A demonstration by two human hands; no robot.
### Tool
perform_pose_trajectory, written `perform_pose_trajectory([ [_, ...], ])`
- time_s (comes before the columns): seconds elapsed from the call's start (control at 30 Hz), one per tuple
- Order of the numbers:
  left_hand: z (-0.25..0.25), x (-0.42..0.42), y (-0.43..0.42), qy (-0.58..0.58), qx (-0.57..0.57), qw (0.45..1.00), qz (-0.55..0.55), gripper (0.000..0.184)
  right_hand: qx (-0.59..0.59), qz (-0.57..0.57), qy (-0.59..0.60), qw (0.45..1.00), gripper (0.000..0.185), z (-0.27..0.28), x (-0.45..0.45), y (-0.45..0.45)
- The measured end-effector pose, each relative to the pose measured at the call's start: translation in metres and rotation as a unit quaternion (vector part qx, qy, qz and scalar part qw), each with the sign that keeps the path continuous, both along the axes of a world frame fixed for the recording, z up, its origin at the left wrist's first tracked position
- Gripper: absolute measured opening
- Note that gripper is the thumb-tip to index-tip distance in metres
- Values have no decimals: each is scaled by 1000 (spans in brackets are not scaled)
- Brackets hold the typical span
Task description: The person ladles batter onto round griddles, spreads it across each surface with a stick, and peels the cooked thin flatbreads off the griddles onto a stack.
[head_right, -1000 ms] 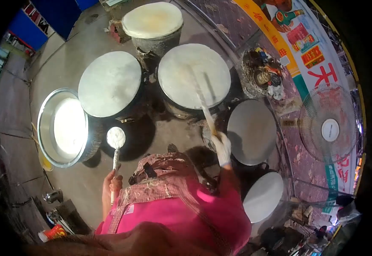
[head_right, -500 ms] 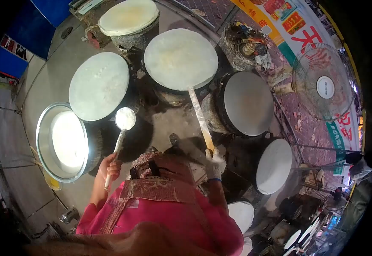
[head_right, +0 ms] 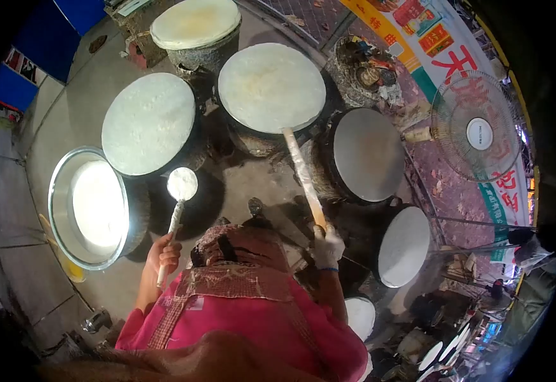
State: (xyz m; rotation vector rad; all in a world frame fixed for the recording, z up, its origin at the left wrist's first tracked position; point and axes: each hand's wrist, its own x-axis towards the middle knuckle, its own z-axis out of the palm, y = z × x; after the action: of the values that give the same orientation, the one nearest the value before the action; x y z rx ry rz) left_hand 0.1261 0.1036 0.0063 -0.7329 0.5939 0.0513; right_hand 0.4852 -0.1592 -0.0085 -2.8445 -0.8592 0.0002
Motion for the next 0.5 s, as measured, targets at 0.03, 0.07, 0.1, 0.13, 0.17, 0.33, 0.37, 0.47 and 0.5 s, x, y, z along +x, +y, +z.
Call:
perform_pose_trajectory([
  [0.03, -2, -1, -1, -5, 3, 1000, 2, 44, 1, -35, 11, 999, 31, 0, 4, -3],
  [0.07, -3, -3, -2, -9, 7, 1000, 3, 44, 8, -23, 9, 1000, 31, -1, 5, -5],
  [0.1, -1, -2, -2, 2, -1, 1000, 0, 44, 16, -13, 8, 1000, 30, -2, 6, -7],
  [0.13, 2, -2, 0, 12, -7, 1000, -2, 44, 23, -2, 7, 1000, 30, -4, 6, -9],
  [0.17, 5, 1, -6, 22, -14, 1000, -1, 44, 10, 36, -50, 998, 29, -16, 11, -16],
  [0.33, -1, -3, -6, -28, 22, 999, -5, 43, 56, 76, -46, 994, 29, -8, 5, 4],
  [0.37, -1, -3, -6, -32, 24, 999, -5, 43, 65, 83, -51, 993, 29, -9, 6, 2],
  [0.47, 2, -4, -6, -32, 25, 999, -8, 43, 27, 67, -27, 997, 35, -9, 5, -2],
  [0.5, 3, -4, -7, -34, 24, 999, -4, 43, 2, 55, -12, 998, 37, -9, 4, -3],
])
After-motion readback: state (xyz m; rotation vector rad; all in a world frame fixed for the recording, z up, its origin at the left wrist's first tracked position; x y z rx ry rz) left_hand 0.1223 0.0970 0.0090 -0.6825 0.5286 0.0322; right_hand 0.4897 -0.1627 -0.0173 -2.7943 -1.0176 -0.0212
